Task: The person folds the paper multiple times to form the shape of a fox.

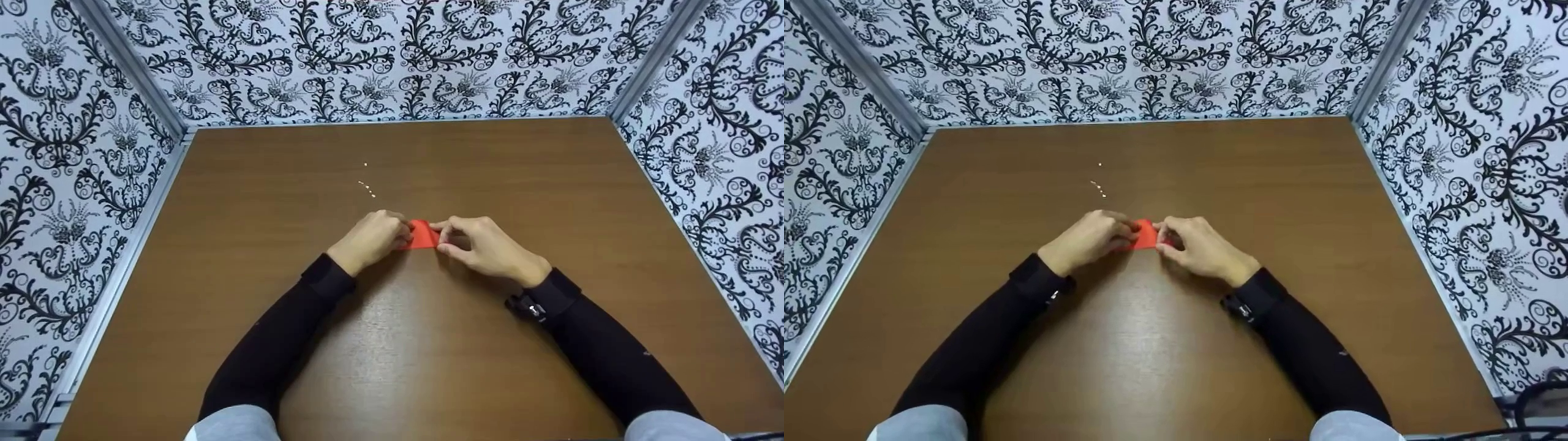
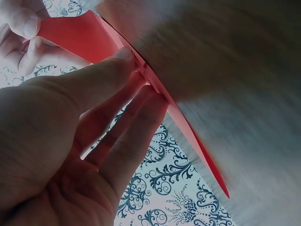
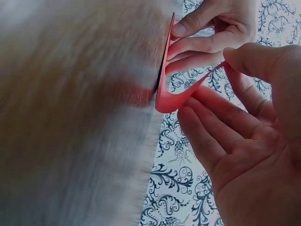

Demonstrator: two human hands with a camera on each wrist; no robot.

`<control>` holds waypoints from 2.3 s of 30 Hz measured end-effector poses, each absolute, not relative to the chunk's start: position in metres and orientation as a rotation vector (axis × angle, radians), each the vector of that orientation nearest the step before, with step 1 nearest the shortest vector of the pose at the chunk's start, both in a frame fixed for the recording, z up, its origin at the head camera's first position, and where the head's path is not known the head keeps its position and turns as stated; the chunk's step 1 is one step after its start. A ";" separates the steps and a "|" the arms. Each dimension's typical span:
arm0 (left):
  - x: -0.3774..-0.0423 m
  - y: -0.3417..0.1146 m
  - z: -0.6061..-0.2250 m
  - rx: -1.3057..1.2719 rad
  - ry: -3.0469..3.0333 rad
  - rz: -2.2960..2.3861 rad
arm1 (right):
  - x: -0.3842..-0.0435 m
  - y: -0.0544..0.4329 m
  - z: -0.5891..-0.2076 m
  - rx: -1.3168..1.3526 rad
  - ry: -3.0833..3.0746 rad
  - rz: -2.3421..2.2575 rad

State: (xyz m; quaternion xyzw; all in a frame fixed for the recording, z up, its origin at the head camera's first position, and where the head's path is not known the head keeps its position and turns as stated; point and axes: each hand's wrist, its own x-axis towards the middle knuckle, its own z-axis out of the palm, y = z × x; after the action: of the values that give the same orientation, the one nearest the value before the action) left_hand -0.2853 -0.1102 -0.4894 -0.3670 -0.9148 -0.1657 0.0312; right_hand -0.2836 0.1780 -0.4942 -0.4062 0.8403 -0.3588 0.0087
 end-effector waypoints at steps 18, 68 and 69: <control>-0.287 -0.109 -0.491 -1.129 -2.789 -0.481 | -0.277 0.171 -0.490 -1.356 2.623 -0.901; -0.290 -0.118 -0.490 -1.210 -2.775 -0.608 | -0.267 0.156 -0.492 -1.426 2.604 -0.752; -0.290 -0.118 -0.490 -1.211 -2.778 -0.610 | -0.268 0.155 -0.491 -1.427 2.602 -0.749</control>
State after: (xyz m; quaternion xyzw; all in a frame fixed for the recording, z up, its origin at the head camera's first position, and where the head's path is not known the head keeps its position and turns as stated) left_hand -0.2899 -0.1177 -0.4899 -0.3915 -0.8985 -0.1972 0.0252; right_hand -0.2676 0.1555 -0.4912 -0.4658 0.8495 -0.2445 0.0403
